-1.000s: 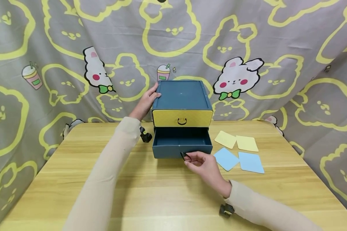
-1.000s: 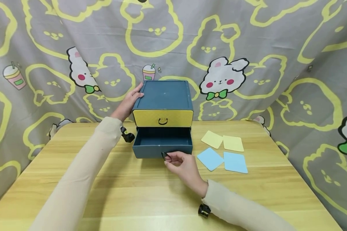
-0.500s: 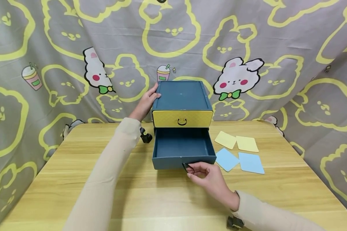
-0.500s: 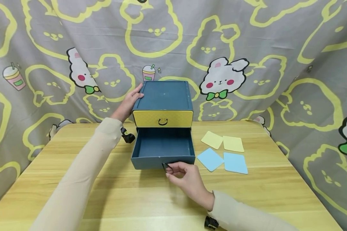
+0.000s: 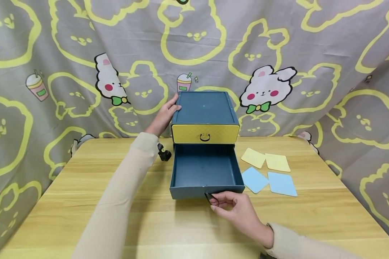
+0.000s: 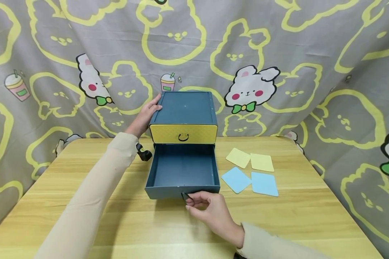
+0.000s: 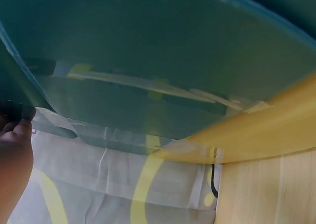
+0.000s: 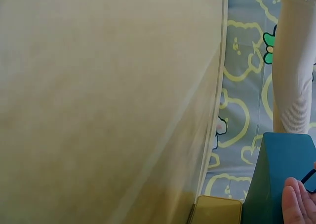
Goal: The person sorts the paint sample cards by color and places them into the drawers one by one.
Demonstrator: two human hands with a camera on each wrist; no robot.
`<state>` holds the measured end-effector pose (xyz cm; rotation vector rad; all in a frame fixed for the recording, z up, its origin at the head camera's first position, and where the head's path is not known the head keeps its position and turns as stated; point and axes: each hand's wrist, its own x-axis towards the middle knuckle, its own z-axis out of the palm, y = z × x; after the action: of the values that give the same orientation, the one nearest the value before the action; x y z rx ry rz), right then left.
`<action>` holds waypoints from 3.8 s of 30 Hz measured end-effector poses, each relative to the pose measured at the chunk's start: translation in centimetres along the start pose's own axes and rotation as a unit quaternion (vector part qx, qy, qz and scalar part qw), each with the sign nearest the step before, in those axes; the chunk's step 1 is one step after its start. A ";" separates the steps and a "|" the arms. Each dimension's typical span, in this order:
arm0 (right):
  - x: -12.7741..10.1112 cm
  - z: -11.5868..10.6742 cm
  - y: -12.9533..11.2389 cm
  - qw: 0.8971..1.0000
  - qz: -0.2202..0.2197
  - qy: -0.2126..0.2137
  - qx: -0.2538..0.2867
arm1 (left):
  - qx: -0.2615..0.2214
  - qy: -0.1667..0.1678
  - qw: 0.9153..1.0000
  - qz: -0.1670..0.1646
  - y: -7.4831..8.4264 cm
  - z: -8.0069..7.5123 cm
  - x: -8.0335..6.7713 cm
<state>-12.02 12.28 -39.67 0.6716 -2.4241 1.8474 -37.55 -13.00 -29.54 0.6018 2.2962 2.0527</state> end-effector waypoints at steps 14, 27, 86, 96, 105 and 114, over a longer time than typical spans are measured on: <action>-1.0 -1.2 -1.3 0.997 -0.007 -0.030 -0.075 | -0.005 -0.012 1.000 -0.009 2.0 0.6 -1.5; -2.4 -6.9 -0.1 0.979 -0.137 -0.027 -0.147 | -0.002 -0.013 1.000 -0.006 2.4 0.8 -1.8; -2.7 -26.5 12.8 0.976 0.041 -0.129 -0.171 | -0.026 -0.007 1.000 -0.001 2.0 0.8 -1.7; -2.6 -26.7 12.5 0.978 0.036 -0.125 -0.161 | -0.027 0.000 1.000 0.001 2.2 0.8 -1.9; -3.0 -27.1 12.7 0.992 0.043 -0.114 -0.035 | -0.035 0.001 0.999 0.001 1.8 1.0 -1.7; -2.7 -26.8 11.3 0.985 -0.011 -0.117 0.123 | -0.038 0.015 0.999 0.009 -0.3 0.5 0.0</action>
<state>-19.83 40.24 -42.72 0.9790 -2.3228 2.1951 -37.53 -12.56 -29.94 0.5959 2.2240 2.1600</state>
